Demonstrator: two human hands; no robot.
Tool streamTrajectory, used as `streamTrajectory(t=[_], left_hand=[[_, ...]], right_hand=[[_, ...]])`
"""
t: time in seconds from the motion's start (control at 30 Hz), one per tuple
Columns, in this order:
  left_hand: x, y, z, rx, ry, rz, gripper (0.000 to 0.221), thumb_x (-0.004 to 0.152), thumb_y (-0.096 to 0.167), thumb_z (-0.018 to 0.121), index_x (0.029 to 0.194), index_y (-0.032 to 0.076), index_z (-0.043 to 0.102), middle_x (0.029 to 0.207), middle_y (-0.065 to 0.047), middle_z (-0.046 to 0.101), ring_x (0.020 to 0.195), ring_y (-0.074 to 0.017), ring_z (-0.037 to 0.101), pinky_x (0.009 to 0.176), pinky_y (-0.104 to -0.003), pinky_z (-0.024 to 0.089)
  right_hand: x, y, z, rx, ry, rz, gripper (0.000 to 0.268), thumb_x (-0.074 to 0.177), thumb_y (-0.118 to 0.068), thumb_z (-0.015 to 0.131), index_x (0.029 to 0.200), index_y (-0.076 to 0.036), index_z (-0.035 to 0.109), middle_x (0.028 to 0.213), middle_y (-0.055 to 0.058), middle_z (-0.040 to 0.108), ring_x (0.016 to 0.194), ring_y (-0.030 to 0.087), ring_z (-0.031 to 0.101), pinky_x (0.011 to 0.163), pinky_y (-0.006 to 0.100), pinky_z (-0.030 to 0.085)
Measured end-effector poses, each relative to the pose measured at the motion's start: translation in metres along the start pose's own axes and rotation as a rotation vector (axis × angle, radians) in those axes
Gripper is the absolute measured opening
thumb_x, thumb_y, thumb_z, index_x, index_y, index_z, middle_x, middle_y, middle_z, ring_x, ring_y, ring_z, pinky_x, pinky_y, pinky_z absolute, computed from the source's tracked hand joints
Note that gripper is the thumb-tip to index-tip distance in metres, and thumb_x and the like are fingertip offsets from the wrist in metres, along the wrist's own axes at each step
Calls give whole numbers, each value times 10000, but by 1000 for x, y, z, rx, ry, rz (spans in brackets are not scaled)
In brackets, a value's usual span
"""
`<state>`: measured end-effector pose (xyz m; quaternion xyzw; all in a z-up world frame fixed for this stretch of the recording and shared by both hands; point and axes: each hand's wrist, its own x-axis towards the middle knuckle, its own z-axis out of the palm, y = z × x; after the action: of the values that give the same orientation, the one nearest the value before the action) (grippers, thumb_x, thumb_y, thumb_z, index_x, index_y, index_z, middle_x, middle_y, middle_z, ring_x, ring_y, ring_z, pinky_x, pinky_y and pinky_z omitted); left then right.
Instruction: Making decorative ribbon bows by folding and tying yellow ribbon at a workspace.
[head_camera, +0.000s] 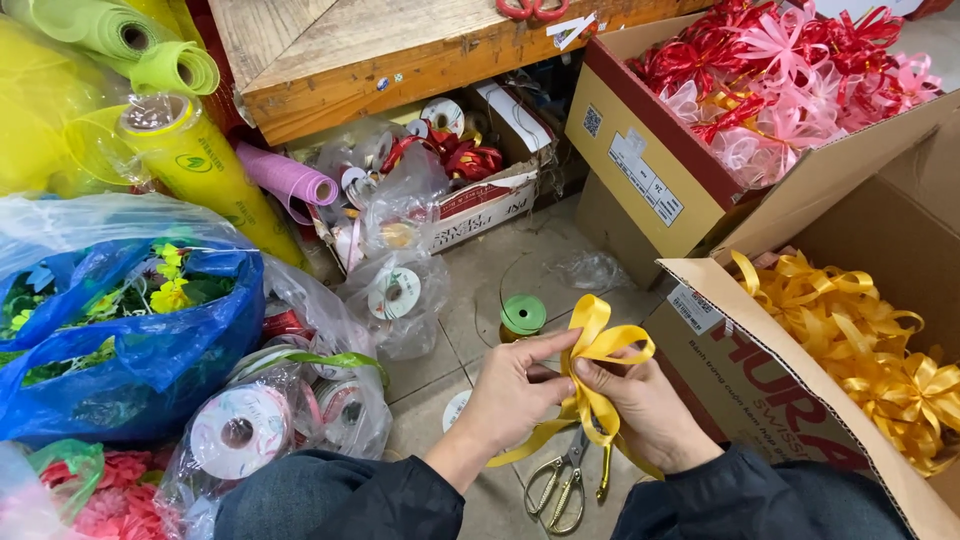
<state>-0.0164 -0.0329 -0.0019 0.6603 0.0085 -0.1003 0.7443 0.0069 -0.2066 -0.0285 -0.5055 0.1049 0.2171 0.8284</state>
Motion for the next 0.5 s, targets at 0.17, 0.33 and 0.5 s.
streamTrajectory(t=[0.17,0.33,0.5], left_hand=[[-1,1,2,47,-18,-24,658,807,-63,671,1432,143,650,1571,-22,605,865,-76,702,804,-207,627],[-5,12,-10,82,-48,-12,968,806,-2,756,1616,346,355,1694,-88,421,646,-18,613,592,-166,514],[-17,38,-28,5,-182,-309,1051,788,186,815,1678,199,255,1416,-172,645,557,-73,648,547,-202,583]], right_hand=[[1,-1,4,3,-28,41,367,858,-10,723,1211,84,686,1070,228,729,960,365,696,885,470,565],[13,-23,-15,-223,-3,-111,184,991,-27,620,1102,79,722,1030,220,761,887,341,698,808,483,601],[17,-89,-53,-562,409,-727,135,1073,-99,638,1200,-66,672,1107,94,732,1011,215,710,939,409,625]])
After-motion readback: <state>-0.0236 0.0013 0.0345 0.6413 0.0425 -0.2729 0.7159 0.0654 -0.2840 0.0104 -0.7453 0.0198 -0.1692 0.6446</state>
